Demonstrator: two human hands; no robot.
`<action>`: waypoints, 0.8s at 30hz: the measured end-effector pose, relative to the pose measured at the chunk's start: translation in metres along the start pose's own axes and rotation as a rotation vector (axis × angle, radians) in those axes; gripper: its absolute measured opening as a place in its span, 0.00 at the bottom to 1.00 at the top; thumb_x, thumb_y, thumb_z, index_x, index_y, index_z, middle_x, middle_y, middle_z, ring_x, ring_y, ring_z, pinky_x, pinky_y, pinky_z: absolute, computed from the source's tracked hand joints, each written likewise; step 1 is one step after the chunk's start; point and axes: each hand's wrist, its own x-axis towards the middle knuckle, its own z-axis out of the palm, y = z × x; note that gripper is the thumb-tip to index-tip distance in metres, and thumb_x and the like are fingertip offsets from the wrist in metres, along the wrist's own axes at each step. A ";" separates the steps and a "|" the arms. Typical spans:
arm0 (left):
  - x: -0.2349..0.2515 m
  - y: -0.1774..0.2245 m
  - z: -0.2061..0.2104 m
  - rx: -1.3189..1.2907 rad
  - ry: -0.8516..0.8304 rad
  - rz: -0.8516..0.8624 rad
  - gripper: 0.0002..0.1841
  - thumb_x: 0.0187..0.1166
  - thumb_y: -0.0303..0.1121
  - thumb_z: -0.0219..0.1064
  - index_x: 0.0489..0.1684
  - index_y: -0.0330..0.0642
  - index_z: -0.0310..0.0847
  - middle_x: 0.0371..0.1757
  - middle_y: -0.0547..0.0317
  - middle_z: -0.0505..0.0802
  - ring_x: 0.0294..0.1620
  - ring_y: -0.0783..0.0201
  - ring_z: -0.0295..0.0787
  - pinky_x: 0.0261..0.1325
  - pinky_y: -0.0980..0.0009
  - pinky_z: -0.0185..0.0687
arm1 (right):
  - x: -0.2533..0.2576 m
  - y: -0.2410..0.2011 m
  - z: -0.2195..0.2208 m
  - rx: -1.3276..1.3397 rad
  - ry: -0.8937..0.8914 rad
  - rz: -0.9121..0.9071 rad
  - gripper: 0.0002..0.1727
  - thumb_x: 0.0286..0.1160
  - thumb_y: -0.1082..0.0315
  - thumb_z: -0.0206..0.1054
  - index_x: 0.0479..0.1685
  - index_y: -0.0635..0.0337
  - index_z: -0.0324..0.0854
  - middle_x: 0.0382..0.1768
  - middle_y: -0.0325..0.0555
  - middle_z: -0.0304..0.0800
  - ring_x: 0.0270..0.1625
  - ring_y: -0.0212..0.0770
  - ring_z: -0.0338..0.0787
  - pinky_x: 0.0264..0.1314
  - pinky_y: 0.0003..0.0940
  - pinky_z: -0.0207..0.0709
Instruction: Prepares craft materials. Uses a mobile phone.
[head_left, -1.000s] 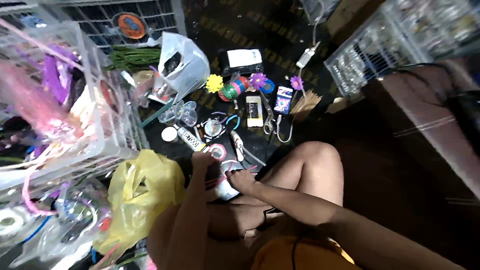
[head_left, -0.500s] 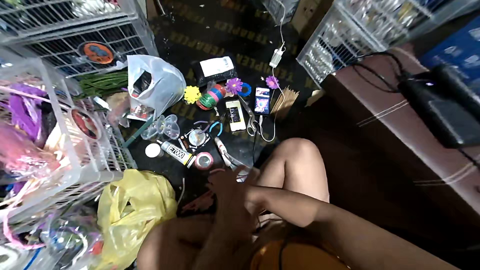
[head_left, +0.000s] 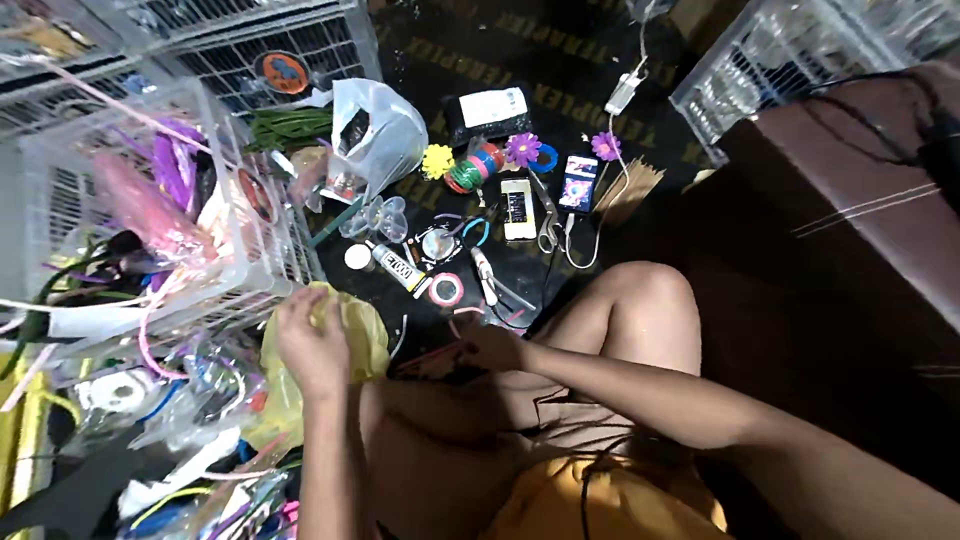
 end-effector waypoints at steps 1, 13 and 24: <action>0.004 0.002 -0.001 -0.103 0.078 -0.038 0.14 0.85 0.32 0.65 0.58 0.31 0.87 0.64 0.36 0.90 0.68 0.45 0.86 0.74 0.47 0.76 | -0.006 0.010 0.004 -0.012 0.016 0.028 0.24 0.84 0.54 0.64 0.65 0.66 0.83 0.59 0.66 0.88 0.64 0.66 0.86 0.68 0.71 0.73; 0.015 0.000 0.071 -0.654 0.071 -0.243 0.13 0.88 0.29 0.62 0.57 0.30 0.88 0.55 0.45 0.94 0.57 0.66 0.91 0.69 0.68 0.81 | -0.008 0.036 0.019 -0.277 0.000 0.156 0.25 0.90 0.50 0.54 0.59 0.63 0.83 0.55 0.65 0.89 0.63 0.66 0.87 0.64 0.69 0.75; 0.021 -0.017 0.058 -0.786 0.129 -0.228 0.14 0.89 0.25 0.57 0.61 0.24 0.83 0.55 0.43 0.94 0.55 0.67 0.93 0.66 0.71 0.84 | 0.002 0.031 0.032 -0.362 -0.035 0.173 0.25 0.92 0.51 0.51 0.62 0.64 0.82 0.59 0.66 0.88 0.67 0.67 0.86 0.68 0.68 0.73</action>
